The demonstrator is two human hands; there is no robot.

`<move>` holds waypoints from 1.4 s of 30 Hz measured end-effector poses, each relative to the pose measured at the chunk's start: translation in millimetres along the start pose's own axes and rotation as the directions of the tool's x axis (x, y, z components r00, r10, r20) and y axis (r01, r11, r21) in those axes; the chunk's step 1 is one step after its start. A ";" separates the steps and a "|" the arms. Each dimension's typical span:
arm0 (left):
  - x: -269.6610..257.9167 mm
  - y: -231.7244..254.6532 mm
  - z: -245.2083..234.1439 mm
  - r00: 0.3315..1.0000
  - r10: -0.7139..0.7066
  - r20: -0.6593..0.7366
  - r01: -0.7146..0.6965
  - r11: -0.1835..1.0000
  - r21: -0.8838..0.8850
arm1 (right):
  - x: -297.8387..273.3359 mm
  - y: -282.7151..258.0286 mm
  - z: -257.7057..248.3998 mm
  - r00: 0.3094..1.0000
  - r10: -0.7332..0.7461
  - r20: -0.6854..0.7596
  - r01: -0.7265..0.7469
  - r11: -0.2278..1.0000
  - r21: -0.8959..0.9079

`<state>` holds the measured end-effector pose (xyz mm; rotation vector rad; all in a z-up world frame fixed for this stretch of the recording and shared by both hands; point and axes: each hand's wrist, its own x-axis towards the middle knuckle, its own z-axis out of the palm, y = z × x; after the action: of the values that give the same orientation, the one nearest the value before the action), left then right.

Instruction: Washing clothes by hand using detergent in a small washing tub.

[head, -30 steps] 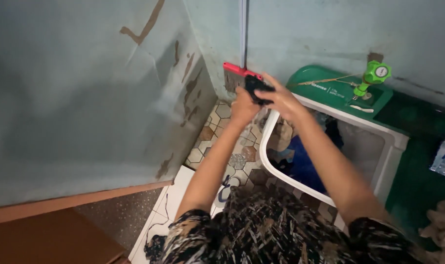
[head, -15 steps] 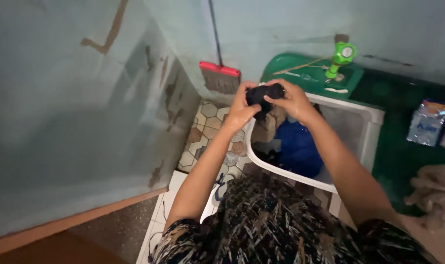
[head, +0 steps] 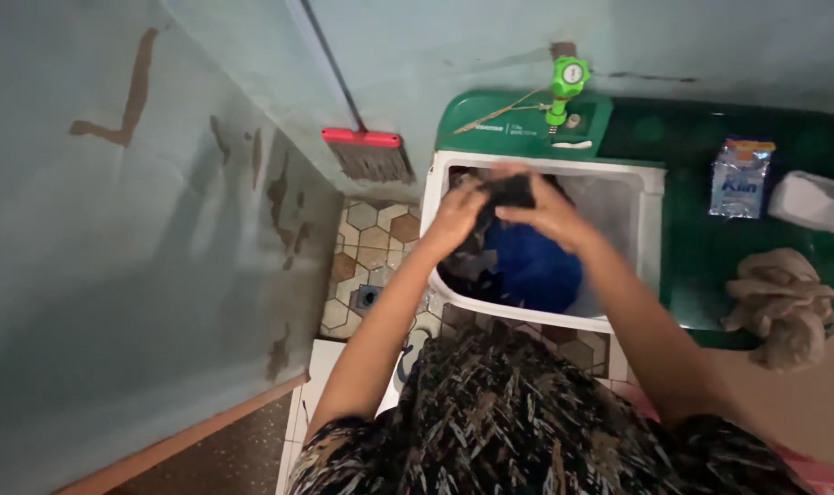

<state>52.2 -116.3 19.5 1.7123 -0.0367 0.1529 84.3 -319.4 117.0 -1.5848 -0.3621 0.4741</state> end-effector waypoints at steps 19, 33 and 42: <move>-1.3 -102.5 45.1 0.819 -0.530 0.222 0.567 0.808 -0.161 | 131.8 149.2 -112.9 0.778 0.444 -0.444 -0.247 0.867 0.433; 27.4 -15.9 85.6 0.501 -0.813 0.297 0.817 0.331 -0.471 | 50.2 137.1 -40.8 0.940 -0.135 -0.312 0.061 0.970 -0.236; 11.1 -135.8 137.3 0.858 -0.443 0.260 0.355 0.148 -0.923 | -20.0 57.6 16.1 0.866 -0.487 -0.115 0.246 0.615 -0.749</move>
<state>89.5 -231.1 -131.6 0.3706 0.3451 -0.2089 55.9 -319.7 60.7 -2.2339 -0.6759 -0.3127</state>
